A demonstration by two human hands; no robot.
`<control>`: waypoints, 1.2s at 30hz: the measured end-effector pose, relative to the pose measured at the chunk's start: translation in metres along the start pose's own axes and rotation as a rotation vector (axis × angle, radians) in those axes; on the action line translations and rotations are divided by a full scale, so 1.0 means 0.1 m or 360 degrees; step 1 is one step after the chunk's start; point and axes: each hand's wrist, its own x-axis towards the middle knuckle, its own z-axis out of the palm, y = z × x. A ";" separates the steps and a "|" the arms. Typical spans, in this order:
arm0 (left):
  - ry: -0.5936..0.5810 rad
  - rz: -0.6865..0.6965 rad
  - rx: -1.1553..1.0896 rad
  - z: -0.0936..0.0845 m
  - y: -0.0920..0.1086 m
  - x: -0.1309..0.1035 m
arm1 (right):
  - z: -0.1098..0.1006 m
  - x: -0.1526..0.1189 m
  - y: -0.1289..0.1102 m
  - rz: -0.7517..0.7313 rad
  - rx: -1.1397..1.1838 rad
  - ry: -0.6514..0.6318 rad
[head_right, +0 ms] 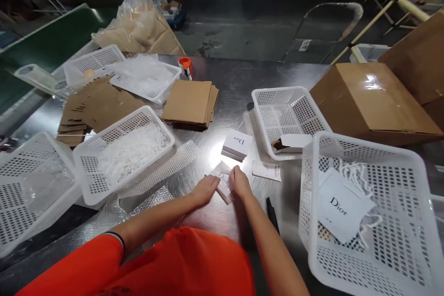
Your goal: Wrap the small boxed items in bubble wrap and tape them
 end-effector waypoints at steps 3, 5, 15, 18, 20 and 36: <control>0.0121 0.0162 0.0077 0.01 -0.02 -0.07 | 0.04 -0.01 -0.07 0.0012 -0.0047 -0.0003; 0.0175 0.0239 0.0146 0.02 -0.05 -0.04 | 0.07 -0.02 -0.13 0.0008 -0.0119 -0.0010; 0.0113 0.0321 0.0072 0.09 -0.16 0.04 | 0.10 -0.20 -0.31 -0.0067 -0.0536 -0.0100; 0.0150 0.0302 0.0043 0.12 -0.15 0.00 | 0.05 -0.21 -0.29 -0.0121 -0.0630 -0.0137; 0.0164 0.0318 0.0041 0.14 -0.14 -0.01 | 0.02 -0.22 -0.27 -0.0114 -0.0615 -0.0139; 0.0014 0.0361 0.0077 0.10 -0.22 0.14 | 0.51 -0.50 -0.36 -0.0155 -0.0601 -0.0043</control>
